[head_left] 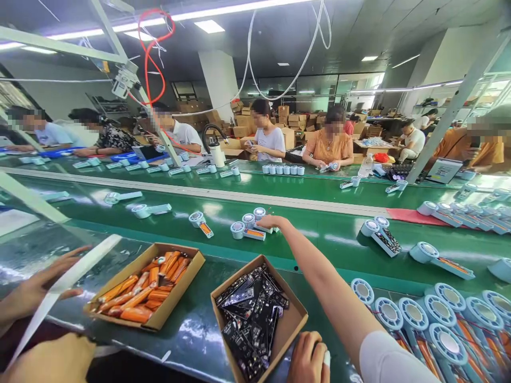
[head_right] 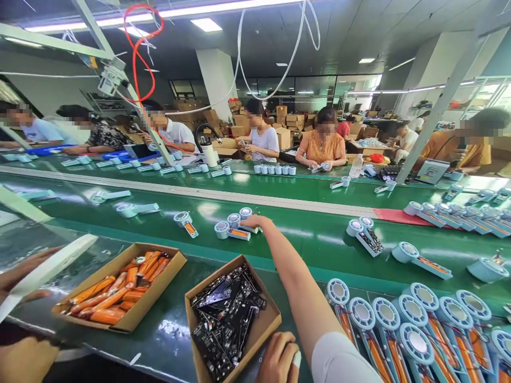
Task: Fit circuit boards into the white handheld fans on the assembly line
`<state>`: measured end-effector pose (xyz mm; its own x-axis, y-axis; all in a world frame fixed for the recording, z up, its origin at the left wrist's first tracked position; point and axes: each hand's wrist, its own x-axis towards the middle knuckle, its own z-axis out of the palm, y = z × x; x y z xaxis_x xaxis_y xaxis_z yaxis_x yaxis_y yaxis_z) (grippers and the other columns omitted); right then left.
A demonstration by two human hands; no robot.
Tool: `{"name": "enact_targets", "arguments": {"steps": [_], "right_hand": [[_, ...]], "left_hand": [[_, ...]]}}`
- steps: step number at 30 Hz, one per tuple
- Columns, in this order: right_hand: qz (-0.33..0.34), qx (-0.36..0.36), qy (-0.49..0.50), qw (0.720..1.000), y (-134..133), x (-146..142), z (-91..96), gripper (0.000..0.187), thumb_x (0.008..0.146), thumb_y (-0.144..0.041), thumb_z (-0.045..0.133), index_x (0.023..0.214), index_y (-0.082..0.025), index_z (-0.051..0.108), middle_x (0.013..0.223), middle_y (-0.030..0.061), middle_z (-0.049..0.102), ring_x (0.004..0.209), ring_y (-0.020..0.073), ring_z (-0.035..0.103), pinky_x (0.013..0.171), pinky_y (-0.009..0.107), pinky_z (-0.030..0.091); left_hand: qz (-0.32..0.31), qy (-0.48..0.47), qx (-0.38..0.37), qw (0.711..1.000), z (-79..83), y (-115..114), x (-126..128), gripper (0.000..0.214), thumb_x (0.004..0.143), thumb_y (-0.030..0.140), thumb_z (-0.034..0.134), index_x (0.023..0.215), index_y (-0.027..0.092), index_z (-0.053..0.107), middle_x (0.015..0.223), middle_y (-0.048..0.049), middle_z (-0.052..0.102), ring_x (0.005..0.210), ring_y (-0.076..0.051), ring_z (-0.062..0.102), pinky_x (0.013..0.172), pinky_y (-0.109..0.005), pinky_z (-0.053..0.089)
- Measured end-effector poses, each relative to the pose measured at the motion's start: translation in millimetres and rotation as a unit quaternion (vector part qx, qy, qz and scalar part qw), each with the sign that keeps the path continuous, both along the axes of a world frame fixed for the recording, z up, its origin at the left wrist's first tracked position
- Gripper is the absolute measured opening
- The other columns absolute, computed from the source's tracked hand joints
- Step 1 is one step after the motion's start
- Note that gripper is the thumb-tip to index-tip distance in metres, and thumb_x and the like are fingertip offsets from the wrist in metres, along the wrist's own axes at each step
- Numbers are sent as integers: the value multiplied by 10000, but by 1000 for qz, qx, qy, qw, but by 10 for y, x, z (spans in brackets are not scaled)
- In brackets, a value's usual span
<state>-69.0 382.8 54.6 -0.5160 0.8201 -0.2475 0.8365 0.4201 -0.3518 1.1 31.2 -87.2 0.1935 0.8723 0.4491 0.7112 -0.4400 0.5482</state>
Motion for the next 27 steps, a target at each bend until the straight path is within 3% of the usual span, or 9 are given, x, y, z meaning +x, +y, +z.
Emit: {"name": "enact_targets", "arguments": {"steps": [4,7,9,13,17,19,21,24,27], "right_hand": [[-53,10,18,998,-248,-40,-20,473,917,-405,696,1310,-171,578,1409,141,528,1252,321,545,1012,541,474],[-99,13,52,994,-482,32,49,700,701,-472,861,1276,-157,615,1448,222,481,1330,412,470,1035,554,432],[-126,-1,81,989,-615,153,144,722,652,-517,863,1242,-168,637,1383,213,550,1258,391,549,979,501,483],[-182,-6,148,972,-1062,673,353,616,818,-636,630,1236,-184,614,1236,135,647,1073,274,658,842,366,549],[-259,101,249,928,-2136,1476,463,605,749,-611,701,1156,-170,625,1209,146,603,1065,296,628,886,408,519],[-279,133,243,919,-2837,1833,413,584,690,-552,762,1123,-182,632,1208,143,580,1083,313,609,924,436,498],[-296,126,205,924,-3505,2073,269,547,662,-469,793,1104,-191,632,1266,156,552,1151,343,581,961,456,474],[-333,111,142,926,-4221,2206,-74,505,627,-380,801,1069,-192,645,1301,189,552,1181,394,573,950,489,473],[-366,145,90,915,-4464,2183,-413,474,624,-294,789,1064,-182,655,1309,238,572,1166,434,594,922,533,484]], "left_hand": [[8,4,2,1000,28,-1,12,324,676,14,487,879,218,635,967,-74,689,899,-236,664,820,-345,571],[11,9,6,1000,124,-15,14,329,709,4,447,871,212,643,964,-85,704,914,-239,686,807,-348,591],[3,2,30,1000,214,-31,-8,315,778,19,447,915,209,658,960,-88,717,901,-232,701,781,-334,601],[27,-82,143,986,413,-120,-109,232,922,109,474,1014,200,667,931,-72,730,849,-192,719,756,-281,604],[110,-207,212,949,667,-323,-195,189,929,147,523,1069,192,641,995,-75,703,900,-203,701,771,-317,598],[159,-296,247,909,805,-432,-200,205,916,165,561,1116,191,597,1037,-73,678,895,-203,690,751,-337,598],[161,-341,266,887,906,-523,-182,247,917,198,568,1164,192,562,1077,-79,660,923,-215,686,771,-369,600],[106,-265,214,934,907,-612,-109,311,949,243,499,1250,186,556,1201,-128,640,1104,-269,649,902,-436,571],[74,-131,120,981,723,-599,23,330,973,264,425,1252,204,590,1254,-140,629,1173,-286,620,950,-452,552]]}}
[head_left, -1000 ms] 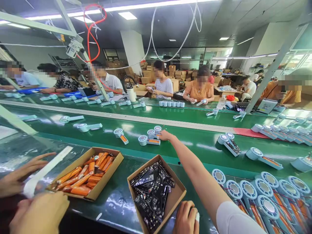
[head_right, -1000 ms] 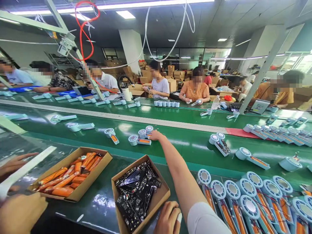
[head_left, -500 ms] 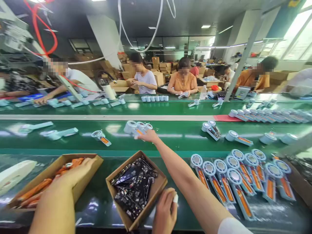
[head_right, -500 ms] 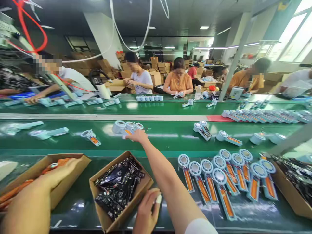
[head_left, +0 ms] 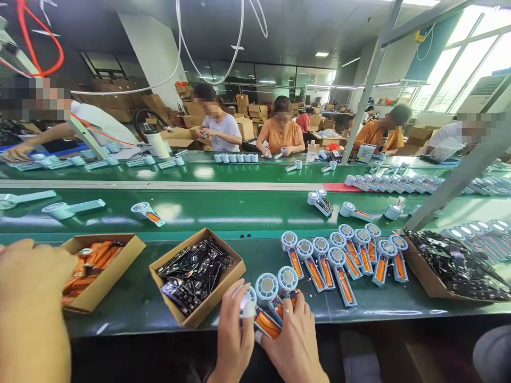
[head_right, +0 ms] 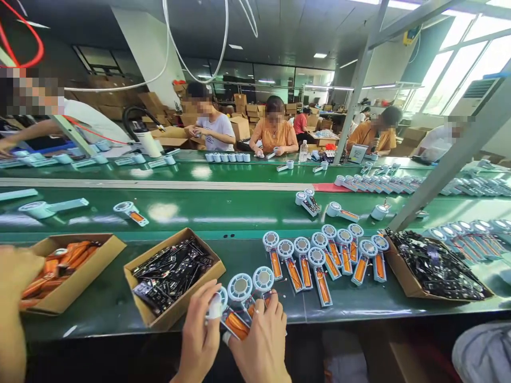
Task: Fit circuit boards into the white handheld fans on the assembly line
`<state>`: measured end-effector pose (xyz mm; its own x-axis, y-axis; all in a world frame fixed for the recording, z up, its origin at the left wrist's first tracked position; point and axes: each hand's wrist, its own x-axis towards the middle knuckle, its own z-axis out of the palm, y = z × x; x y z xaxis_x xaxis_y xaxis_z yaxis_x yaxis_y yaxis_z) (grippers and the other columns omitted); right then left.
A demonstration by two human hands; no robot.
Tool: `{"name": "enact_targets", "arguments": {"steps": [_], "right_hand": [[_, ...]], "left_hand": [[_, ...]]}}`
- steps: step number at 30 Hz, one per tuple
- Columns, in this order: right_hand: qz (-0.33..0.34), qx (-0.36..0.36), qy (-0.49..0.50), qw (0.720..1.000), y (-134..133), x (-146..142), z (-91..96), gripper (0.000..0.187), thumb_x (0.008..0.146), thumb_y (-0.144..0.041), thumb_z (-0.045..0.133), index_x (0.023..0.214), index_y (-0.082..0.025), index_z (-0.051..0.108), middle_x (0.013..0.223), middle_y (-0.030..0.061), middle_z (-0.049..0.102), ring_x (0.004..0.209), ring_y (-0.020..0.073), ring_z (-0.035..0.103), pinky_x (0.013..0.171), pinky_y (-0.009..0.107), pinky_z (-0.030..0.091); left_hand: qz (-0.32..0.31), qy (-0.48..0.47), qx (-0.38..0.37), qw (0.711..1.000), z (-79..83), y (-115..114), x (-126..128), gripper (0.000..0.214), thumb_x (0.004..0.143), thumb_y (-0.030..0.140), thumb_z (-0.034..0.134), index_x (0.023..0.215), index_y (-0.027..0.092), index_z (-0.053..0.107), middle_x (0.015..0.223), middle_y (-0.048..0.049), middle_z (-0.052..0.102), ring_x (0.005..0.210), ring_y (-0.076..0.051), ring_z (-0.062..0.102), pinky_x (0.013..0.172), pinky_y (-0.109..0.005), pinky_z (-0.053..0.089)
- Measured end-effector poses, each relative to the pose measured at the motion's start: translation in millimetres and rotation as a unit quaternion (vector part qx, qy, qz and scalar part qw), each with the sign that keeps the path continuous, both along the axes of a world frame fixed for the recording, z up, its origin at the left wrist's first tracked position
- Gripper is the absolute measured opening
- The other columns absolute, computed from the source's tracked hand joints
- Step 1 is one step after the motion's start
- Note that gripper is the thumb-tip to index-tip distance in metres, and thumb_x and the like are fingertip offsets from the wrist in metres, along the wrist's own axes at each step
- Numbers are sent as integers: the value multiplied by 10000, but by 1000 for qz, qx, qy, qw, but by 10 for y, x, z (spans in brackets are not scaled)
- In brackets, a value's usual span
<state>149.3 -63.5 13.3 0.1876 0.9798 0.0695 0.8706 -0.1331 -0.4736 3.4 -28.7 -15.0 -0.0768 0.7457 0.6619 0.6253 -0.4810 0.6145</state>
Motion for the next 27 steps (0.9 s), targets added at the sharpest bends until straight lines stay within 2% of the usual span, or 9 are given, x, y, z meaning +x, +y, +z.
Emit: {"name": "enact_targets", "arguments": {"steps": [2,5,9,13,17,21,23,25,27], "right_hand": [[-28,26,-35,999,50,-36,-136,495,628,-259,800,1092,-165,656,1338,280,563,1157,456,599,901,560,492],[-41,44,-56,997,235,-65,-180,607,658,-273,827,1214,-131,628,1416,323,503,1189,464,587,929,580,479],[-12,43,-64,997,329,30,-114,761,686,-369,849,1348,-131,559,1467,314,463,1319,480,491,984,604,453],[42,121,-91,988,288,408,-146,544,826,-387,742,1302,-163,601,1474,263,480,1348,437,475,1035,568,442],[82,215,-141,963,498,941,-381,605,959,-502,544,1423,-118,486,1553,260,368,1451,435,314,1093,611,362],[119,250,-175,945,734,1251,-576,640,1026,-542,344,1498,-112,377,1563,246,355,1472,405,280,1097,588,374],[124,260,-180,940,731,1271,-534,641,1030,-546,304,1507,-121,357,1553,242,368,1465,412,288,1076,595,393],[119,275,-172,938,669,1184,-391,581,1039,-503,290,1479,-137,392,1529,235,396,1445,420,316,1054,606,407],[125,288,-146,938,603,986,-197,473,1044,-423,310,1408,-164,468,1480,217,454,1393,406,396,1033,583,434]], "left_hand": [[8,33,-51,998,-154,102,101,338,976,274,399,1240,203,598,1265,-147,618,1180,-293,619,956,-473,554],[21,37,-82,996,-291,382,217,318,951,313,432,1167,174,619,1249,-171,599,1180,-320,610,951,-509,559],[-5,52,-96,994,-245,771,244,320,954,332,429,1141,173,633,1244,-170,596,1198,-324,595,1014,-532,515],[-22,77,-121,989,-142,963,188,358,972,336,428,1242,187,609,1381,-168,543,1294,-330,547,1072,-540,465],[-14,83,-128,988,-114,961,206,419,1018,328,353,1364,151,510,1503,-198,444,1398,-302,464,1107,-505,442],[-8,87,-101,991,-12,737,239,422,1032,291,328,1426,175,425,1590,-183,348,1473,-269,362,1117,-473,439],[-5,108,-65,992,116,581,160,389,1016,259,369,1384,198,480,1567,-166,404,1451,-281,397,1124,-484,428],[55,122,-66,989,279,476,-21,344,1001,228,352,1255,183,579,1401,-169,578,1325,-282,541,1093,-463,451],[155,151,-165,962,439,483,-267,369,992,203,295,1149,150,624,1158,-180,691,1114,-284,666,993,-445,503]]}}
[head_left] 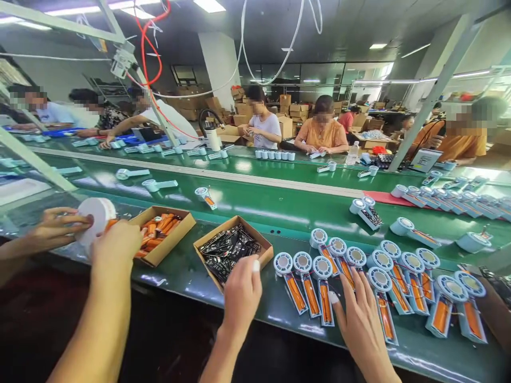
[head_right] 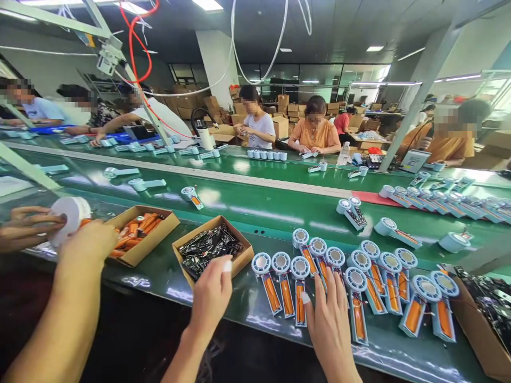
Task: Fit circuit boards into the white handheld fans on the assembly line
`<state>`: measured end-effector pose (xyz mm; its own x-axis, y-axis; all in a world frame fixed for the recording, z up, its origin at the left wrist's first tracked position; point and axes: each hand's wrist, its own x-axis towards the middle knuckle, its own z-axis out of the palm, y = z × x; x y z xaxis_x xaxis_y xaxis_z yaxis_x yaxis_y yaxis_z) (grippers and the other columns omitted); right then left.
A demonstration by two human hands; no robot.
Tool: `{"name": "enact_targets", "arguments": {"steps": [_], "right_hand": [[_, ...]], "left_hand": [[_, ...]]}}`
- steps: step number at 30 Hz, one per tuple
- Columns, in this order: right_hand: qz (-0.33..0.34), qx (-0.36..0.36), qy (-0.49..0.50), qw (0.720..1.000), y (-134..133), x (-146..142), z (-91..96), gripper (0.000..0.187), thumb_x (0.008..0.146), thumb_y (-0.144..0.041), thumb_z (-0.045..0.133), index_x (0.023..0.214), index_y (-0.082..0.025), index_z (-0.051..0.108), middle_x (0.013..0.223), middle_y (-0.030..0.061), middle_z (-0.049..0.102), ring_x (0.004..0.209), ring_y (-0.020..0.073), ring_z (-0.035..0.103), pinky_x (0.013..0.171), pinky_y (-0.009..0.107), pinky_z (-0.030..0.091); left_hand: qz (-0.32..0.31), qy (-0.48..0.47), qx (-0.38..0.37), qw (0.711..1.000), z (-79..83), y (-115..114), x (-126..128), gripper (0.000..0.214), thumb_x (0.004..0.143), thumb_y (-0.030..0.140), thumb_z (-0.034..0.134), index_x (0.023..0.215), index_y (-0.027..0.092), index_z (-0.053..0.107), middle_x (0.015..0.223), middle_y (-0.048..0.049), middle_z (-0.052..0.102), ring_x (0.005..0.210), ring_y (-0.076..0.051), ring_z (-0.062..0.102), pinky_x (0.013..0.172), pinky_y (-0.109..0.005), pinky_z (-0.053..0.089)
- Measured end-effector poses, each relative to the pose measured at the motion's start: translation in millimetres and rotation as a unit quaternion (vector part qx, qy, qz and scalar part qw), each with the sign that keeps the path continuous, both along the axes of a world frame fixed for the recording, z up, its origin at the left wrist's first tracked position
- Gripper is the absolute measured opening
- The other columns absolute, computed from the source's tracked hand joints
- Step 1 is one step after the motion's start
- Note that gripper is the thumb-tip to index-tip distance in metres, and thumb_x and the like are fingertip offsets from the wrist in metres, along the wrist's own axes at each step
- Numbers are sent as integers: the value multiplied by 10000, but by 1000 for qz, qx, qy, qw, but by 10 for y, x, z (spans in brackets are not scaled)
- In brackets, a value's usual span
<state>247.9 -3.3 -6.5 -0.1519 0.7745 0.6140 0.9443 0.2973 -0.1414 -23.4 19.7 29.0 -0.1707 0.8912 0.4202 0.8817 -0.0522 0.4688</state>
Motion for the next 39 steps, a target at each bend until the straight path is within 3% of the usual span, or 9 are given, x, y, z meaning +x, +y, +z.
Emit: {"name": "enact_targets", "arguments": {"steps": [4,10,16,19,23,27,32,36,39], "right_hand": [[88,-41,56,994,9,-582,247,257,1015,-267,401,1195,-218,578,1140,134,643,1035,285,631,876,430,537],[78,-80,1,994,112,-959,-3,242,942,-165,516,1176,-197,568,1105,137,616,935,290,635,772,417,556],[80,-104,47,990,-112,-730,-67,208,993,-210,427,1144,-228,570,1074,111,604,905,264,651,733,396,577],[83,-116,68,987,-206,-640,-1,227,992,-203,410,1139,-238,580,1116,109,615,960,263,663,759,392,590],[83,-116,105,984,-255,-576,100,239,983,-165,424,1135,-240,592,1126,100,637,1025,251,651,842,396,584],[107,-88,93,986,-188,-681,233,265,973,-119,434,1162,-212,596,1035,94,653,941,230,642,800,358,565],[147,-120,-61,980,12,-945,290,259,933,-37,449,1045,-190,625,996,92,647,841,229,586,741,353,510],[176,-130,-54,974,76,-973,199,205,957,-56,472,1026,-188,612,908,67,645,784,223,565,702,337,483],[201,-143,5,969,31,-919,158,244,962,-50,464,1113,-186,600,960,68,660,828,211,591,721,313,498]], "left_hand": [[52,37,-167,984,165,326,-397,213,902,206,480,842,153,677,852,-178,719,857,-342,708,780,-454,535],[-4,-11,-192,981,160,635,-541,188,781,143,587,605,202,619,725,-78,710,772,-259,691,729,-338,499],[-16,-178,-137,974,246,256,-612,298,906,361,434,1010,172,640,641,-4,659,500,-160,592,478,-242,440],[-31,-435,-96,895,195,-1,-509,287,817,414,553,970,176,602,675,-27,704,478,-172,624,411,-241,438],[-60,-577,-76,811,25,-253,-403,315,718,462,611,849,175,620,906,-131,784,743,-299,756,596,-381,597],[-32,-571,-118,812,-142,-387,-326,343,704,502,727,789,200,587,831,-96,784,746,-284,757,705,-409,619],[-35,-562,-152,813,-267,-437,-112,535,711,454,767,1145,210,570,829,-24,766,802,-245,763,839,-409,603],[-96,-575,-200,787,-358,-442,32,351,753,380,690,1026,169,625,910,-68,763,857,-254,751,861,-403,585],[-106,-551,-186,806,-407,-413,92,253,771,298,601,992,174,607,997,-87,746,868,-239,738,823,-378,577]]}}
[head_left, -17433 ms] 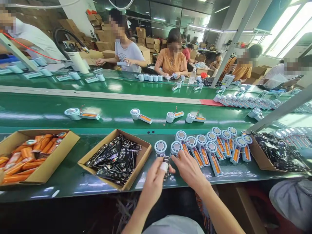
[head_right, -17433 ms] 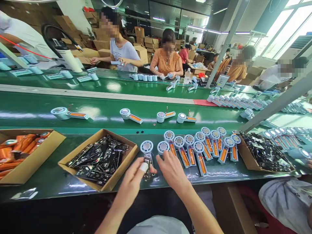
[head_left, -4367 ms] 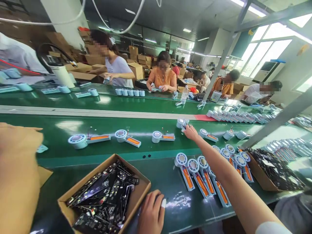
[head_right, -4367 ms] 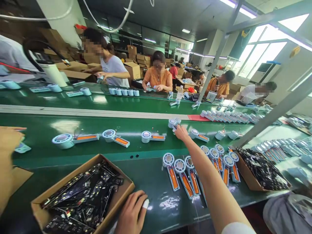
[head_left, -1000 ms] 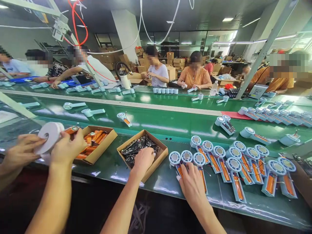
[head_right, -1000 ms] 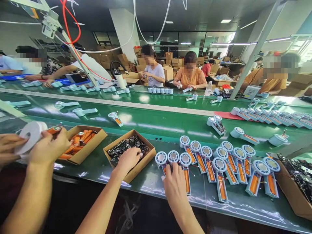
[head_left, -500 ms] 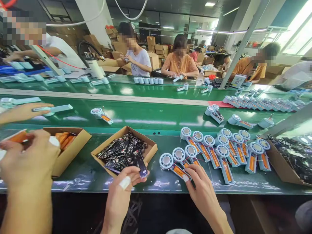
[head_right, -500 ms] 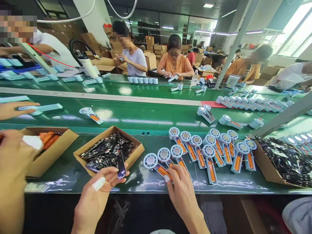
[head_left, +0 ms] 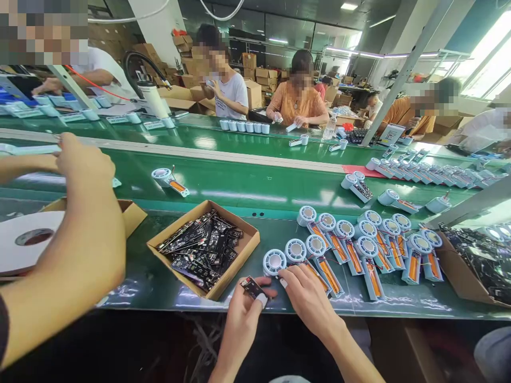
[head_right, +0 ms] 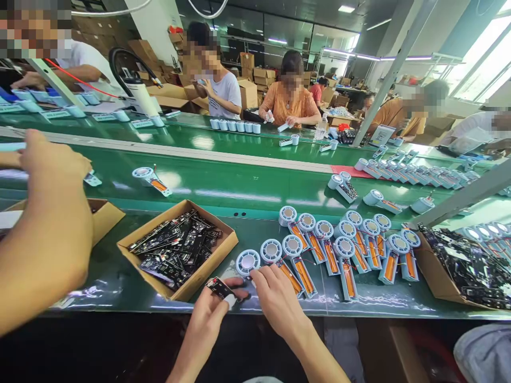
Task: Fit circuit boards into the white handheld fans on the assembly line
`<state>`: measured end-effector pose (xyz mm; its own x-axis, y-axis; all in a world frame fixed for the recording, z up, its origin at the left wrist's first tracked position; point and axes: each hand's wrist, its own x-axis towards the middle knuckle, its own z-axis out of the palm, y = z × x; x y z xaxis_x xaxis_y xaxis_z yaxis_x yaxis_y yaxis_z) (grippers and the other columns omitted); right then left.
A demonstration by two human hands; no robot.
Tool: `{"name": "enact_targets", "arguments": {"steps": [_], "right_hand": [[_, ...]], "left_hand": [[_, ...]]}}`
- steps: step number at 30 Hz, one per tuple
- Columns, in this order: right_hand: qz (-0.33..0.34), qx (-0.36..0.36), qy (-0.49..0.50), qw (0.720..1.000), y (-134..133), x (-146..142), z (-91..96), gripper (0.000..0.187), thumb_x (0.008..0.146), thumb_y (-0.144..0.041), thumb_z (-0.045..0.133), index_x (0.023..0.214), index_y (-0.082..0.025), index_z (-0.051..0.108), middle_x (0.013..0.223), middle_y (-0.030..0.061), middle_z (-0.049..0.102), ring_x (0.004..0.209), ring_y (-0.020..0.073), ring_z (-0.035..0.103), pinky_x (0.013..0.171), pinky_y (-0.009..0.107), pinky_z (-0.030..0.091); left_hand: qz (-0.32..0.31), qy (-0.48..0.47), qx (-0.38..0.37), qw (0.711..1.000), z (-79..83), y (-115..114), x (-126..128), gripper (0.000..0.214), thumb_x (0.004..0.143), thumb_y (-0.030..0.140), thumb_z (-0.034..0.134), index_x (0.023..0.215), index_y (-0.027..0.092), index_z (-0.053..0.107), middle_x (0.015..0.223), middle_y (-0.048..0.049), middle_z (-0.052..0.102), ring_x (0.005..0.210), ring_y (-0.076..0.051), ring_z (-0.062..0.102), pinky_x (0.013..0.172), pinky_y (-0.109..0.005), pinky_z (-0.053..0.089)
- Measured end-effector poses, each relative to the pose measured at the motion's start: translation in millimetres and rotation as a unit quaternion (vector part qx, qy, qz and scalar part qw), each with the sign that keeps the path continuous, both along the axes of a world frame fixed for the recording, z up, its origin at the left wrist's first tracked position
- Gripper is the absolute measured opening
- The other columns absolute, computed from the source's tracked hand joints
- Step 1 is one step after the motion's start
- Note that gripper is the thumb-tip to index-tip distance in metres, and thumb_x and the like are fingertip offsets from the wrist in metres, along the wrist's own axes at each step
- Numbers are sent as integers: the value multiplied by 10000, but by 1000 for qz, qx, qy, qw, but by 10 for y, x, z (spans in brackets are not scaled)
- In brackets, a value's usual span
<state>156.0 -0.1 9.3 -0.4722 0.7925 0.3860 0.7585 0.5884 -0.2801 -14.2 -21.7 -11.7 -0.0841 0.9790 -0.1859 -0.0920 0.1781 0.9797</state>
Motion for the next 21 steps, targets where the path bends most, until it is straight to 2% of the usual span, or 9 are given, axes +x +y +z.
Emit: {"name": "enact_targets", "arguments": {"steps": [4,8,12,14,17,21], "right_hand": [[1,-23,37,999,-93,13,-18,277,956,-39,448,1104,-198,620,994,73,665,858,205,604,751,307,520],[20,-3,64,998,-123,-56,-48,269,964,-41,428,1052,-190,635,953,76,677,833,199,615,770,323,520],[47,14,87,995,-97,-121,-78,294,982,-34,393,1080,-187,624,984,78,713,848,191,642,832,336,505],[48,9,91,995,-87,-140,-93,291,986,-48,403,1085,-202,630,958,69,714,817,186,637,804,324,502],[32,7,93,995,-82,-160,-110,261,978,-70,443,1055,-217,644,924,56,698,779,184,611,767,314,488],[12,22,56,998,-78,-190,-91,209,941,-58,485,981,-195,639,877,50,668,738,188,572,722,314,452]], "left_hand": [[8,73,39,996,9,73,-18,232,783,269,533,995,186,580,1033,-93,724,825,-219,712,747,-347,562],[-15,101,34,994,42,43,-117,181,841,304,520,986,203,564,843,-26,701,694,-186,660,697,-317,545],[-28,124,6,992,17,-85,-147,325,894,451,532,1090,199,590,676,23,627,600,-179,604,612,-287,525],[-41,122,2,992,-8,-128,-126,335,904,489,508,1018,193,619,649,15,625,580,-182,609,595,-284,526],[-60,141,8,988,-41,-145,-95,284,908,447,489,887,199,625,704,-18,669,594,-182,641,573,-264,523],[-72,226,49,970,-61,-134,-84,240,917,350,451,807,208,611,646,-10,647,520,-156,574,468,-218,431]]}}
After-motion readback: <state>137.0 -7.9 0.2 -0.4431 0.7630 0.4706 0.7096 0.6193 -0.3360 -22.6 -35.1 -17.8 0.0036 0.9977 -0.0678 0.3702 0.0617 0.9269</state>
